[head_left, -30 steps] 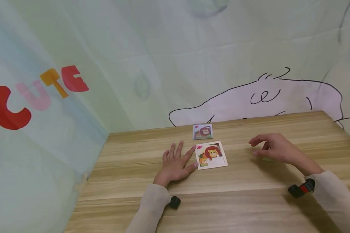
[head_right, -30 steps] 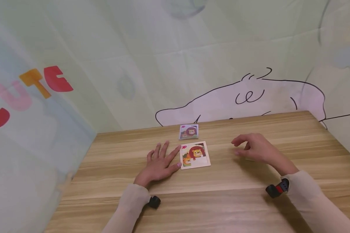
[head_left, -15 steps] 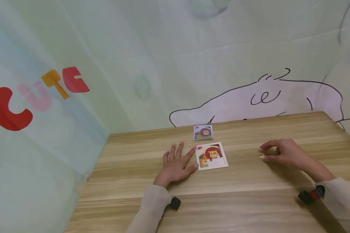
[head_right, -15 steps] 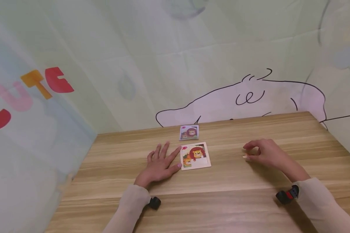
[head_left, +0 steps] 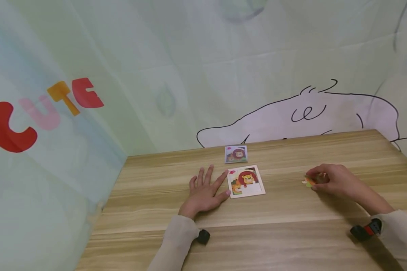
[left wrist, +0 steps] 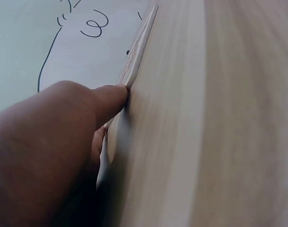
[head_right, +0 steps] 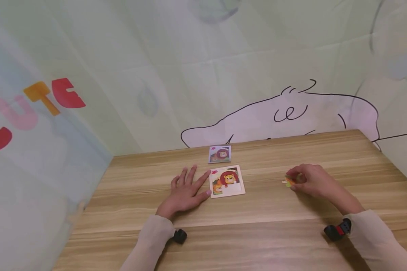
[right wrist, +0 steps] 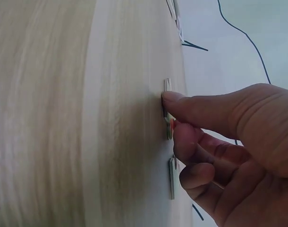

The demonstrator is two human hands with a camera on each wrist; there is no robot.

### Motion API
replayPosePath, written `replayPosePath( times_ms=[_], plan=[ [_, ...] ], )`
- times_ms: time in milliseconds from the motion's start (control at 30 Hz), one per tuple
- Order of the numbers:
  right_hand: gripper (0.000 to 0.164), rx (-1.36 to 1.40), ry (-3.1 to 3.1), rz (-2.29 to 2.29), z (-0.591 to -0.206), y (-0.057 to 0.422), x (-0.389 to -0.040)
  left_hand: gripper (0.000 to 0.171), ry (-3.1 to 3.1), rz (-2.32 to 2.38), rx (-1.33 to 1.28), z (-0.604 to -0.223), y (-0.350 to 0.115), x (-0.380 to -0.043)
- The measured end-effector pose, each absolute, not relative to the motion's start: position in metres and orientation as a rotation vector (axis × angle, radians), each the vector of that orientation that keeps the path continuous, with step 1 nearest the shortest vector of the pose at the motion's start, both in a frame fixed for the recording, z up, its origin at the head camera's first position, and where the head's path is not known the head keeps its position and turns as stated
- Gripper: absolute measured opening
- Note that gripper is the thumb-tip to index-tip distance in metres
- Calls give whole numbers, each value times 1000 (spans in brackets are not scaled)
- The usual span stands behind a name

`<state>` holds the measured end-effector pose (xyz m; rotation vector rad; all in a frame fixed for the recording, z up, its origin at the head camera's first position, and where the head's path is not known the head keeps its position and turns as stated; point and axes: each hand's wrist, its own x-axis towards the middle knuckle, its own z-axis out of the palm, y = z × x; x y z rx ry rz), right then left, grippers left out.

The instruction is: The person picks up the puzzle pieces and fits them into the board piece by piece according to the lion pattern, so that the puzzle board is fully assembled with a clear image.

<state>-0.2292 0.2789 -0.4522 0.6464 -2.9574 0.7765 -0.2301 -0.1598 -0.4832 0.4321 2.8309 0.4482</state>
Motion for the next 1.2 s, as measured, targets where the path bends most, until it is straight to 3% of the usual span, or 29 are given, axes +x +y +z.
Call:
replayPosePath(
  times_ms=[1200],
  plan=[
    [19, 709, -2873, 887, -440, 269, -232, 77, 2820, 457, 432, -484, -161, -232]
  ],
)
